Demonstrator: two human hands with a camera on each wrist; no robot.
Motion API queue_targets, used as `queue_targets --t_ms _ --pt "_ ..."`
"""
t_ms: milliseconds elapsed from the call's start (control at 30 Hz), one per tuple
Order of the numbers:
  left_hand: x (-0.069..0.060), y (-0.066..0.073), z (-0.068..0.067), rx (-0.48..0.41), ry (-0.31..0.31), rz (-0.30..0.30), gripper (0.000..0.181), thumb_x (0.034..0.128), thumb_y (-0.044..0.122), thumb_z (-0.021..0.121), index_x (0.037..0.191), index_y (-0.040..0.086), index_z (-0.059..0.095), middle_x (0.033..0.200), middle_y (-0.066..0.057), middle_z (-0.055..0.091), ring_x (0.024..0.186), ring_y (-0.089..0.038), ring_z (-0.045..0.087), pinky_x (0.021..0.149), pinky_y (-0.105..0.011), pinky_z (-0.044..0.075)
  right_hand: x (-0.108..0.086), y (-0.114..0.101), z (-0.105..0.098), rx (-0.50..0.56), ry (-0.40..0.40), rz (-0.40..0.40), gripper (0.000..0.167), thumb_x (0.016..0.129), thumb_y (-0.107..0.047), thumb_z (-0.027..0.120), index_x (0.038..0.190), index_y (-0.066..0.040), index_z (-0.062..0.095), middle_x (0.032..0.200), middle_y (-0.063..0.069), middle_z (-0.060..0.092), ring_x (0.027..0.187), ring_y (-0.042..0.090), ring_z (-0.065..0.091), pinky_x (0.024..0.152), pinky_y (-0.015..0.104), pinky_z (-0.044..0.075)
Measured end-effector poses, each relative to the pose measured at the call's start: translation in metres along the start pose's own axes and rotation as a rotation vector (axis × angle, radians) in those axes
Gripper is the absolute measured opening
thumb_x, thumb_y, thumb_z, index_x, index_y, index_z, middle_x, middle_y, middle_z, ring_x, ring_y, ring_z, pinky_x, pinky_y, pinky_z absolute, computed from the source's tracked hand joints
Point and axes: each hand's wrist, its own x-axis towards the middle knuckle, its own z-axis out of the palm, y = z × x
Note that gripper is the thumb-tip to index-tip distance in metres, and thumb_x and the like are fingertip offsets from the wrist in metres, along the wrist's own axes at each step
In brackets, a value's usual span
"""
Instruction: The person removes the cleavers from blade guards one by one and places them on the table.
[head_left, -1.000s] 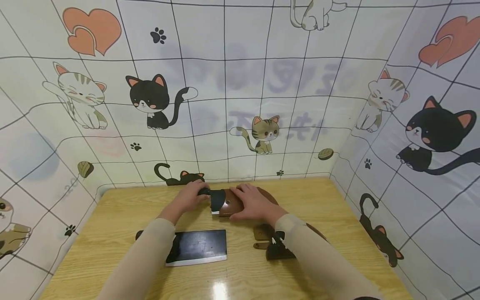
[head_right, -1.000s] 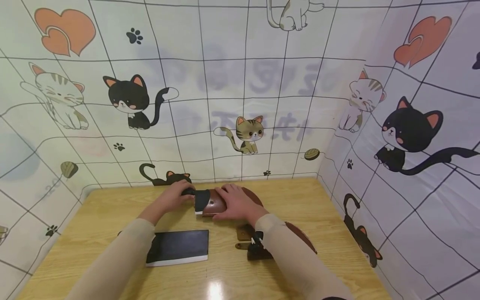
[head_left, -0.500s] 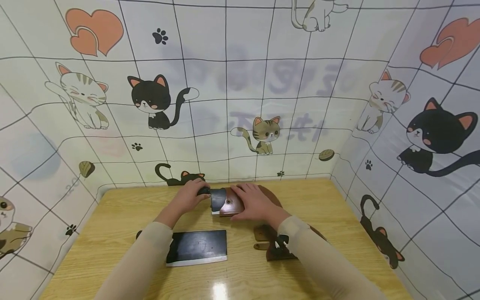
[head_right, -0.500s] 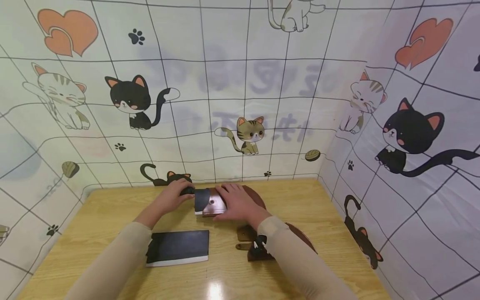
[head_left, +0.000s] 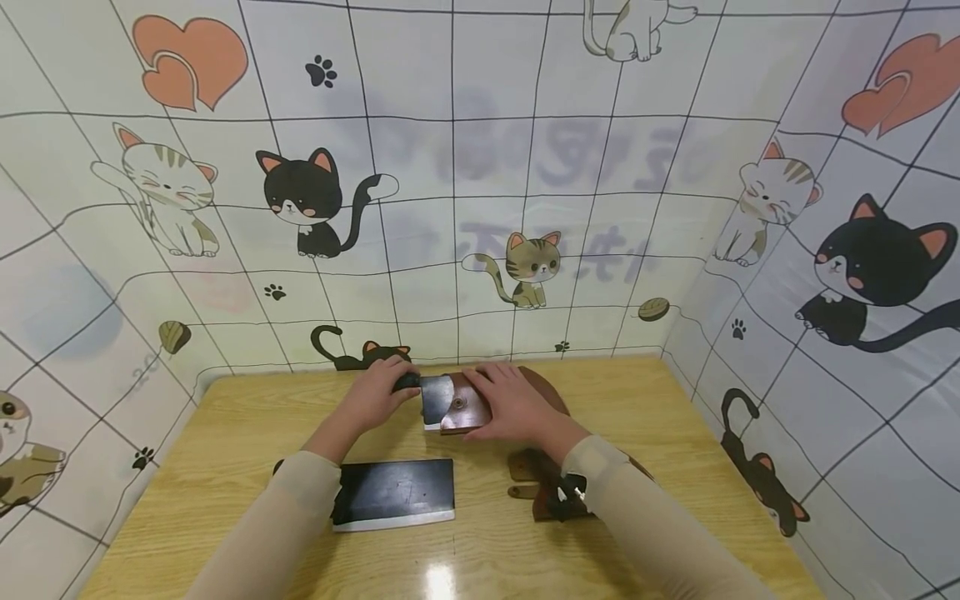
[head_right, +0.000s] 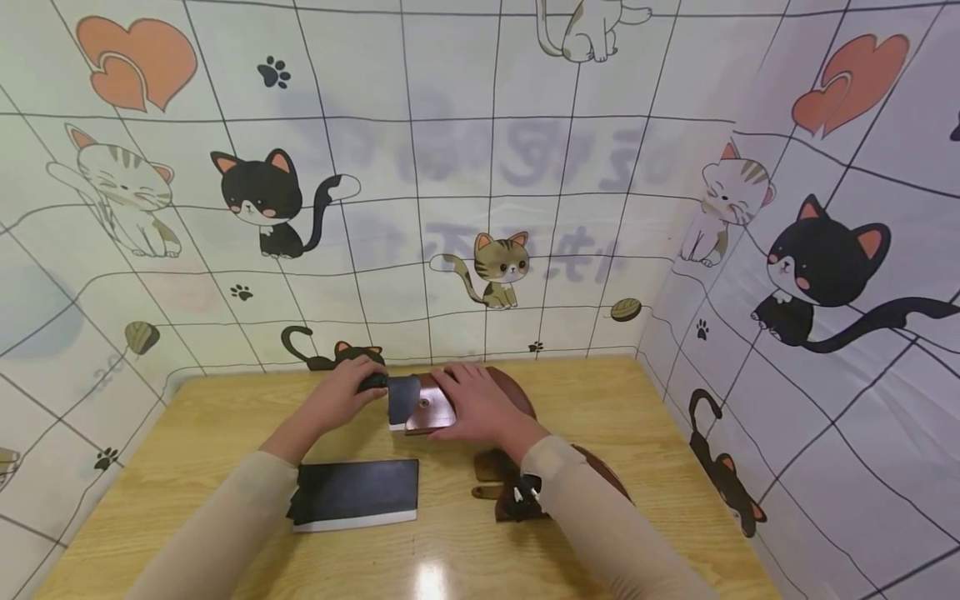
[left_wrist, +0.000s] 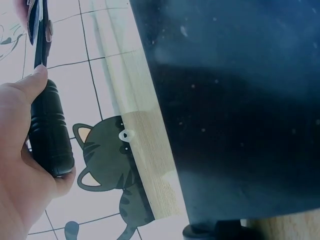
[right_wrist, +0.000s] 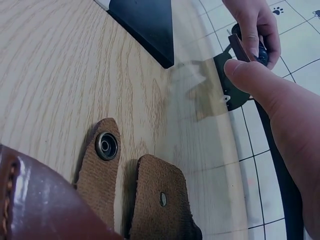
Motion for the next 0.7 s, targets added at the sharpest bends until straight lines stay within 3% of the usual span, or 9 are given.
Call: queue_targets --t_ms 200,433,700 --pt "-0.002 0.002 -0.003 -0.007 -0.006 0.006 0.038 0.1071 0.034 0.077 0.138 0.013 0.072 0.135 -0.009 0.067 0.114 -0.038 0.063 0.092 -0.061 0.055 -0.002 0.0 -0.002 0.005 0.006 -0.01 0.12 0.083 -0.083 0.08 0.173 -0.016 0.038 0.164 0.009 0.045 0.154 0.033 0.04 0.129 0.057 0.029" --pt "-0.007 -0.007 -0.007 -0.022 0.031 0.011 0.033 0.1056 0.029 0.079 0.134 0.012 0.073 0.131 -0.008 0.069 0.114 -0.038 0.064 0.096 -0.061 0.054 -0.011 0.01 -0.003 0.02 0.023 0.007 0.119 0.082 -0.079 0.084 0.173 -0.018 0.039 0.163 0.008 0.047 0.153 0.033 0.042 0.126 0.059 0.033" --pt "-0.009 -0.004 -0.013 -0.018 0.0 0.013 0.036 0.1063 0.031 0.078 0.136 0.011 0.073 0.131 -0.008 0.069 0.114 -0.037 0.064 0.096 -0.061 0.053 -0.016 0.013 -0.005 0.046 0.028 -0.023 0.119 0.082 -0.08 0.083 0.173 -0.017 0.038 0.163 0.008 0.046 0.153 0.034 0.04 0.124 0.062 0.034"
